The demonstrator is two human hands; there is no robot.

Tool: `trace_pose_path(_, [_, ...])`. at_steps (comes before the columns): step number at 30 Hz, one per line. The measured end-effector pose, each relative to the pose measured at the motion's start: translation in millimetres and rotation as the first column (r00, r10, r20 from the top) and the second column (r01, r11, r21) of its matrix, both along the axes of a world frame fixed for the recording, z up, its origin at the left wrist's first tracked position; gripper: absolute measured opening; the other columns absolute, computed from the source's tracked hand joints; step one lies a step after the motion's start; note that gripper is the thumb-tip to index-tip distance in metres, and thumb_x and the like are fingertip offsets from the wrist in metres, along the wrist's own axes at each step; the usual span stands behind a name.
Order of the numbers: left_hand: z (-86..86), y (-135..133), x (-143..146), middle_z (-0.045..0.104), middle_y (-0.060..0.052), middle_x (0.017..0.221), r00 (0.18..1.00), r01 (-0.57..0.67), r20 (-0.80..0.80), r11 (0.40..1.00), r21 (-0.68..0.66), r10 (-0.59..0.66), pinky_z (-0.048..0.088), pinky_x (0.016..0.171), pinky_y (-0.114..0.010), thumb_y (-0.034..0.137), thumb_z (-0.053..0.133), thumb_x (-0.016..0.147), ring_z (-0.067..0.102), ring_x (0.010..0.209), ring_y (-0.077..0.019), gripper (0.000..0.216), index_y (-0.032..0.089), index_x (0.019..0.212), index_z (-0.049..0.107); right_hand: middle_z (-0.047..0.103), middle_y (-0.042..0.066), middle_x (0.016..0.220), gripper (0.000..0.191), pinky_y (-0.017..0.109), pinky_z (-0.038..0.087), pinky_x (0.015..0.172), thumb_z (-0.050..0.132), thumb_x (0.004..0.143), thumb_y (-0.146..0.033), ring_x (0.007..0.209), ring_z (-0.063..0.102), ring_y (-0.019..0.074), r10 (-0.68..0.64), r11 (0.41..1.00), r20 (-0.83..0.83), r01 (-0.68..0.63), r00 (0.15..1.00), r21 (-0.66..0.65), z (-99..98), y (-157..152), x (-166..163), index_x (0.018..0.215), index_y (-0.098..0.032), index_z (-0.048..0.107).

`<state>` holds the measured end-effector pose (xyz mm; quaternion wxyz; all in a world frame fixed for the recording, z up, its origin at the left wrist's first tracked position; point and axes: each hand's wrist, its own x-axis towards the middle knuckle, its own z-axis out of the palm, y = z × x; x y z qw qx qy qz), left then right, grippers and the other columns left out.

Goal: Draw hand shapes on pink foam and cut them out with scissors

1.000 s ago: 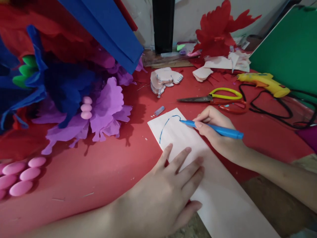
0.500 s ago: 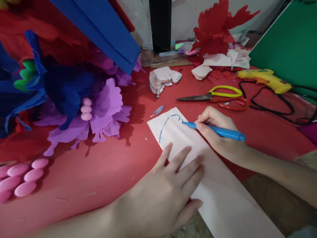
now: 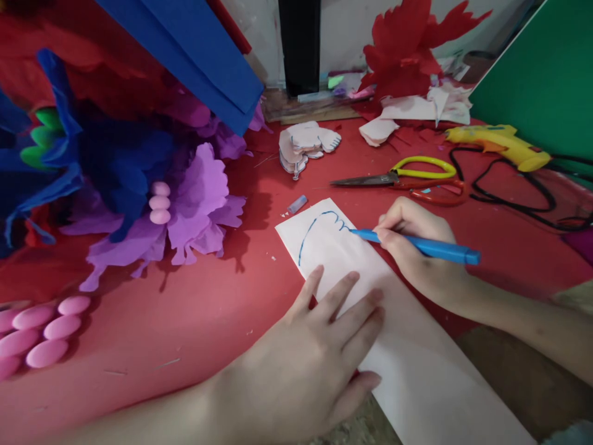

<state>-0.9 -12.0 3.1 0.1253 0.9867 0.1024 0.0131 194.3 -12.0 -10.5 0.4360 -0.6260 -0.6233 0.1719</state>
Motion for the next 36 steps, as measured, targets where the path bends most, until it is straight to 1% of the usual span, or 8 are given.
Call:
trace_pose_path(7, [-0.7,1,0,0.036,-0.005,0.141,1.0,0.002,0.006,1.0,0.015,-0.002,0.027,0.103,-0.057,0.033,0.016,0.093,0.023,0.132,-0.0307,0.048,0.012,0.13,0.039,0.044,-0.003,0.049,0.015,0.02,0.032,0.038,0.045,0.077,-0.022,0.041,0.041,0.009,0.151,0.988,0.084,-0.153,0.985,0.022,6.2,-2,-2,0.064,-0.02,0.039])
trace_pose_path(12, [-1.4,1,0,0.036,-0.005,0.141,1.0,-0.001,0.017,1.0,0.022,0.001,0.029,0.102,-0.058,0.034,0.017,0.093,0.024,0.131,-0.0316,0.048,0.011,0.129,0.04,0.045,-0.003,0.05,0.014,0.021,0.032,0.04,0.047,0.074,-0.016,0.043,0.043,0.0097,0.052,0.997,0.061,-0.055,0.997,0.06,1.8,-2,0,0.064,-0.02,0.039])
trace_pose_path(15, [-1.2,1,0,0.037,-0.006,0.141,1.0,0.005,0.02,1.0,0.027,-0.006,0.029,0.102,-0.058,0.033,0.018,0.093,0.025,0.131,-0.032,0.048,0.011,0.129,0.041,0.042,-0.004,0.047,0.016,0.022,0.029,0.039,0.047,0.073,-0.012,0.04,0.039,0.0092,0.048,0.995,0.045,-0.051,0.998,0.08,-0.1,-4,2,0.062,-0.021,0.038])
trace_pose_path(23, [-1.8,0,0,0.037,-0.006,0.141,1.0,0.002,0.027,0.999,0.047,-0.003,0.029,0.102,-0.057,0.034,0.018,0.093,0.025,0.131,-0.0316,0.048,0.011,0.131,0.038,0.039,-0.005,0.044,0.016,0.022,0.03,0.037,0.042,0.078,-0.017,0.036,0.036,0.0079,0.209,0.97,0.136,-0.222,0.968,0.094,8.2,-6,-1,0.064,-0.021,0.035])
trace_pose_path(27, [-2.2,0,-1,0.036,-0.005,0.141,1.0,0.001,0.026,0.999,0.042,-0.002,0.028,0.102,-0.057,0.034,0.018,0.093,0.024,0.132,-0.0313,0.048,0.011,0.131,0.038,0.036,-0.005,0.042,0.017,0.022,0.029,0.039,0.044,0.074,-0.012,0.038,0.038,0.0084,0.138,0.984,0.094,-0.147,0.986,0.099,5.0,-6,1,0.062,-0.021,0.037])
trace_pose_path(31, [-2.0,0,-1,0.036,-0.005,0.141,1.0,0.003,0.029,0.999,0.048,-0.005,0.028,0.102,-0.057,0.034,0.018,0.093,0.024,0.131,-0.0314,0.048,0.011,0.131,0.038,0.035,-0.006,0.042,0.018,0.023,0.028,0.041,0.046,0.071,-0.007,0.038,0.034,0.0076,0.082,0.991,0.036,-0.085,0.996,0.1,1.1,-8,4,0.06,-0.021,0.039])
trace_pose_path(34, [-1.7,0,0,0.036,-0.006,0.141,1.0,0.002,0.031,0.999,0.048,-0.004,0.029,0.102,-0.057,0.033,0.018,0.093,0.024,0.131,-0.0315,0.048,0.011,0.131,0.038,0.031,-0.006,0.04,0.02,0.023,0.026,0.042,0.045,0.069,-0.005,0.038,0.033,0.008,0.079,0.991,0.031,-0.081,0.996,0.109,1.3,-10,6,0.059,-0.02,0.038])
trace_pose_path(36, [-1.8,0,0,0.036,-0.006,0.141,1.0,-0.001,0.029,0.999,0.044,-0.001,0.028,0.103,-0.057,0.033,0.018,0.093,0.023,0.132,-0.0316,0.048,0.011,0.13,0.039,0.031,-0.005,0.04,0.019,0.023,0.024,0.041,0.044,0.07,-0.005,0.039,0.033,0.0083,0.125,0.986,0.031,-0.127,0.992,0.105,2.4,-13,7,0.059,-0.02,0.038])
